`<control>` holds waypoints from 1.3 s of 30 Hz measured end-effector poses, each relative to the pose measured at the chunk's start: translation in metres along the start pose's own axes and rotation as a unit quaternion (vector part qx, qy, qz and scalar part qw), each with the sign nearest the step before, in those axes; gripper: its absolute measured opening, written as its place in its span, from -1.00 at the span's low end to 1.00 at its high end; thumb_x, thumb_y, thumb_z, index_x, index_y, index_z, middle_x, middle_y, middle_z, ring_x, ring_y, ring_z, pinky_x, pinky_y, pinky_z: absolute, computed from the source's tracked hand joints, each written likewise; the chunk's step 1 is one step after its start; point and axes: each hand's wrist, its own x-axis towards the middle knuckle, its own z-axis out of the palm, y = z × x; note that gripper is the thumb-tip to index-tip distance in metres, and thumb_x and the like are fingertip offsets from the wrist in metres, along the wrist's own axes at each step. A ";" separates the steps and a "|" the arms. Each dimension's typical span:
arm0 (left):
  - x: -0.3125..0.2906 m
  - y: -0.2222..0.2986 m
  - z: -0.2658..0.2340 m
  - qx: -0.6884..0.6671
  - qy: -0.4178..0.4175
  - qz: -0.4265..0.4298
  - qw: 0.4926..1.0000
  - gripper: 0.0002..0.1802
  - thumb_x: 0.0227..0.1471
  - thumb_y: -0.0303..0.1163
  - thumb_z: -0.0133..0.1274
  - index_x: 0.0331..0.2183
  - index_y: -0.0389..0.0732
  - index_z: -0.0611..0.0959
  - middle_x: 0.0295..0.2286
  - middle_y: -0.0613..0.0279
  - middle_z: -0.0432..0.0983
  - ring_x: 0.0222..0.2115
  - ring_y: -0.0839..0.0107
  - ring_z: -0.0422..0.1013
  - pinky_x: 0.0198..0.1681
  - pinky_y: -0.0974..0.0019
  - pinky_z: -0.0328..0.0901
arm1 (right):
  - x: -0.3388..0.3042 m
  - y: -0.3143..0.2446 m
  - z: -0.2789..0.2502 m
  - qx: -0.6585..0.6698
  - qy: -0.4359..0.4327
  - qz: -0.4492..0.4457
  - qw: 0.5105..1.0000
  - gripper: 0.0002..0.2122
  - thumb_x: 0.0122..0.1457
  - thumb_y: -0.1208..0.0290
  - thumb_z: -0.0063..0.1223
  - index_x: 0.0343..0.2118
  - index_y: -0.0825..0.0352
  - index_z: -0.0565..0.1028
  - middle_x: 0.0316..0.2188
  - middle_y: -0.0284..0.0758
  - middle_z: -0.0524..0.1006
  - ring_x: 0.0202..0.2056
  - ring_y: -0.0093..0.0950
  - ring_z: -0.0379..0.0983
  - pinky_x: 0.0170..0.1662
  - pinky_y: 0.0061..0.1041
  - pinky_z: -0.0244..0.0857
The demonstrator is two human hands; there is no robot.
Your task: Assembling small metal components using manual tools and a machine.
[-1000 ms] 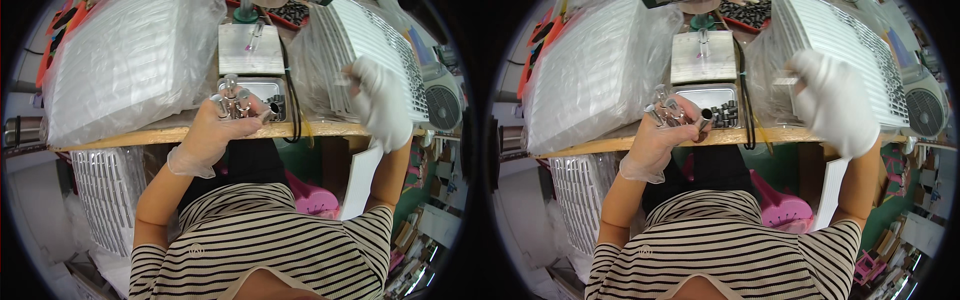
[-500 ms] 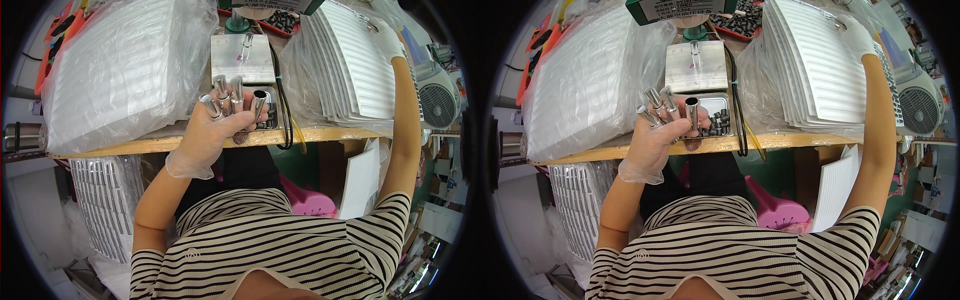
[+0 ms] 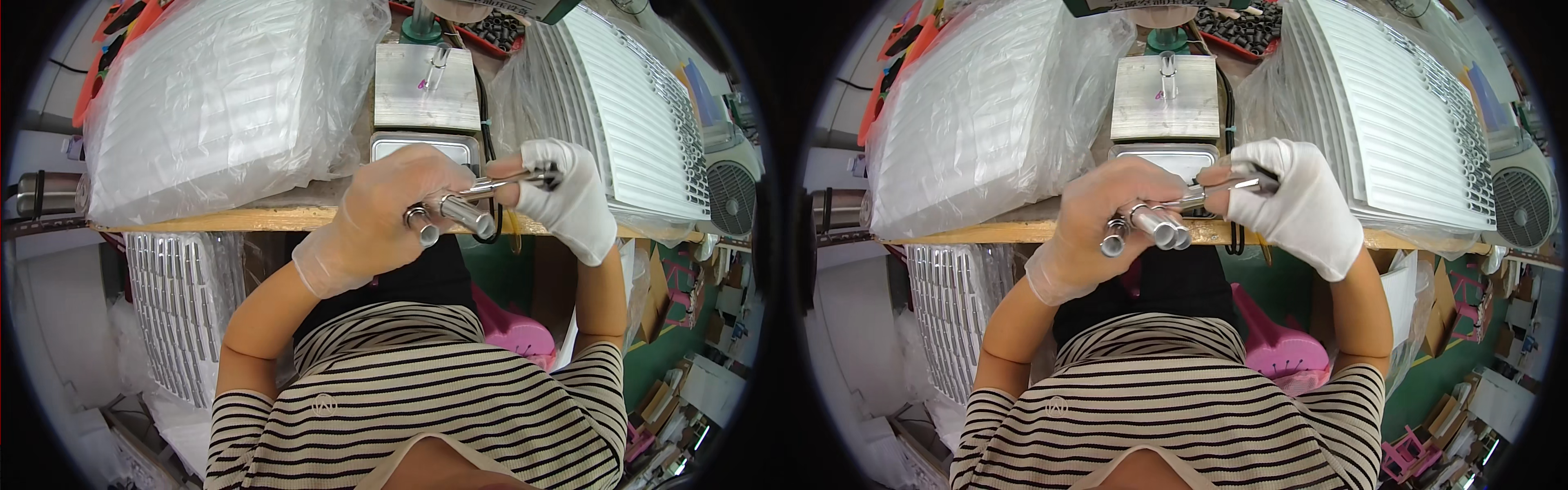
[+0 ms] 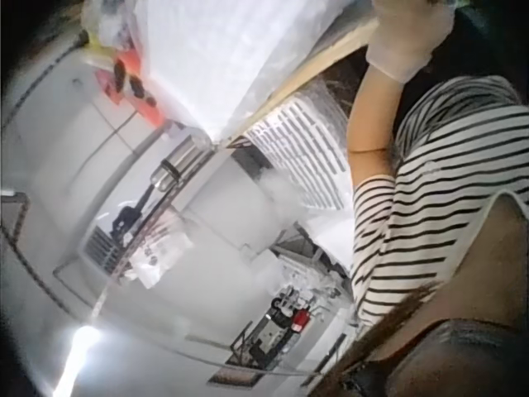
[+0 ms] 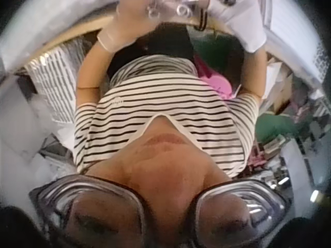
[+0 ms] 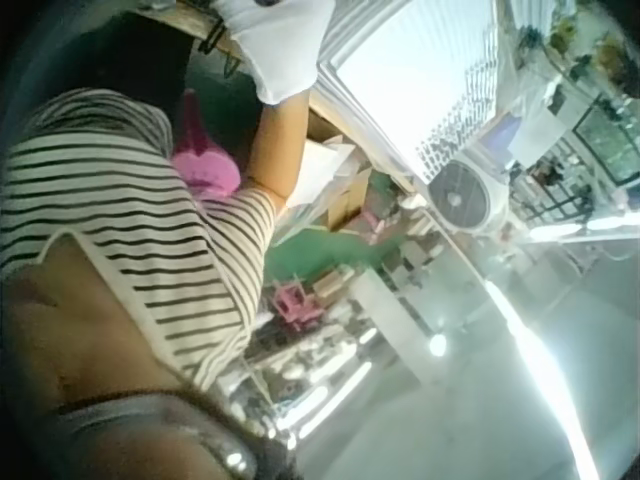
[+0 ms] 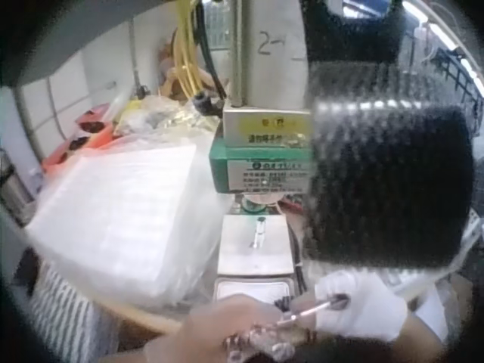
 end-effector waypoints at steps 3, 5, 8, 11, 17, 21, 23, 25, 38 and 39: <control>0.000 0.008 0.007 -0.141 0.001 -0.234 0.962 -0.71 -0.12 -0.55 0.22 -0.26 -0.26 0.57 -0.40 0.37 0.49 -0.40 0.66 0.37 -0.35 0.52 0.30 | 0.008 0.000 0.012 0.146 0.008 0.098 0.984 -0.75 -0.05 0.40 0.32 -0.30 0.40 0.58 -0.52 -0.42 0.56 -0.51 -0.74 0.39 -0.43 -0.70 0.29; 0.015 0.002 0.008 -0.308 0.120 -0.299 0.895 -0.69 -0.17 -0.47 0.23 -0.29 -0.26 0.55 -0.48 0.31 0.49 -0.48 0.49 0.40 -0.37 0.42 0.29 | 0.023 -0.005 0.018 0.096 0.005 0.138 0.986 -0.74 -0.02 0.36 0.30 -0.29 0.38 0.59 -0.54 -0.44 0.55 -0.53 -0.73 0.36 -0.42 -0.69 0.27; 0.040 -0.040 0.004 -0.131 0.168 -0.265 0.940 -0.66 -0.16 -0.44 0.17 -0.25 -0.30 0.54 -0.48 0.28 0.50 -0.45 0.49 0.41 -0.35 0.40 0.29 | 0.059 0.020 0.032 -0.069 0.148 0.069 0.984 -0.69 0.03 0.31 0.22 -0.24 0.44 0.56 -0.50 -0.32 0.57 -0.49 -0.62 0.41 -0.38 -0.62 0.28; 0.060 -0.069 0.003 0.040 0.191 -0.275 0.942 -0.66 -0.18 -0.46 0.13 -0.25 -0.32 0.53 -0.48 0.25 0.51 -0.43 0.48 0.41 -0.35 0.39 0.28 | 0.089 0.041 0.038 -0.226 0.161 0.048 0.960 -0.68 0.05 0.32 0.19 -0.22 0.48 0.53 -0.46 -0.23 0.58 -0.46 -0.58 0.45 -0.35 -0.59 0.30; 0.048 -0.063 0.003 -0.019 0.289 -0.281 0.915 -0.78 -0.18 -0.43 0.18 -0.47 -0.28 0.48 -0.44 0.11 0.55 -0.45 0.41 0.43 -0.36 0.33 0.31 | 0.095 0.047 0.051 -0.202 0.160 -0.012 0.966 -0.61 0.04 0.27 0.20 -0.16 0.49 0.50 -0.45 -0.25 0.58 -0.46 -0.57 0.45 -0.35 -0.58 0.32; 0.008 -0.020 -0.005 -0.357 0.196 -0.293 0.865 -0.86 -0.11 -0.50 0.11 -0.48 -0.20 0.45 -0.41 0.00 0.53 -0.44 0.36 0.46 -0.36 0.33 0.32 | 0.067 0.036 0.038 -0.223 0.171 0.016 0.960 -0.53 0.05 0.17 0.18 -0.11 0.49 0.48 -0.54 -0.30 0.55 -0.49 -0.63 0.47 -0.42 -0.65 0.33; -0.007 0.000 -0.009 -0.460 0.142 -0.341 0.808 -0.86 -0.09 -0.51 0.11 -0.47 -0.20 0.44 -0.40 -0.01 0.53 -0.43 0.33 0.47 -0.35 0.33 0.33 | 0.035 0.006 0.035 0.191 0.062 0.165 0.966 -0.57 0.09 0.13 0.16 -0.16 0.44 0.52 -0.58 -0.42 0.47 -0.54 -0.74 0.34 -0.50 -0.77 0.17; -0.018 0.007 -0.008 -0.551 0.084 -0.384 0.736 -0.85 -0.08 -0.52 0.11 -0.47 -0.21 0.43 -0.39 -0.01 0.53 -0.41 0.30 0.49 -0.35 0.33 0.33 | 0.016 0.003 0.042 0.266 0.028 0.155 0.951 -0.60 0.10 0.12 0.15 -0.21 0.43 0.53 -0.56 -0.44 0.47 -0.53 -0.73 0.32 -0.49 -0.77 0.15; -0.087 0.070 -0.021 -0.652 0.091 -0.346 0.669 -0.75 -0.16 -0.52 0.22 -0.47 -0.24 0.43 -0.47 -0.01 0.54 -0.45 0.28 0.52 -0.39 0.37 0.38 | -0.006 0.006 0.106 0.506 -0.099 -0.043 0.856 -0.59 0.03 0.11 0.24 -0.43 0.43 0.40 -0.60 -0.41 0.35 -0.66 -0.68 0.18 -0.60 -0.72 -0.01; -0.096 0.073 -0.022 -0.633 0.105 -0.326 0.694 -0.75 -0.16 -0.51 0.23 -0.47 -0.25 0.44 -0.47 0.01 0.54 -0.45 0.30 0.52 -0.40 0.39 0.37 | -0.004 -0.001 0.118 0.501 -0.096 -0.052 0.859 -0.59 0.02 0.11 0.25 -0.43 0.43 0.42 -0.57 -0.39 0.37 -0.64 -0.67 0.20 -0.58 -0.72 0.02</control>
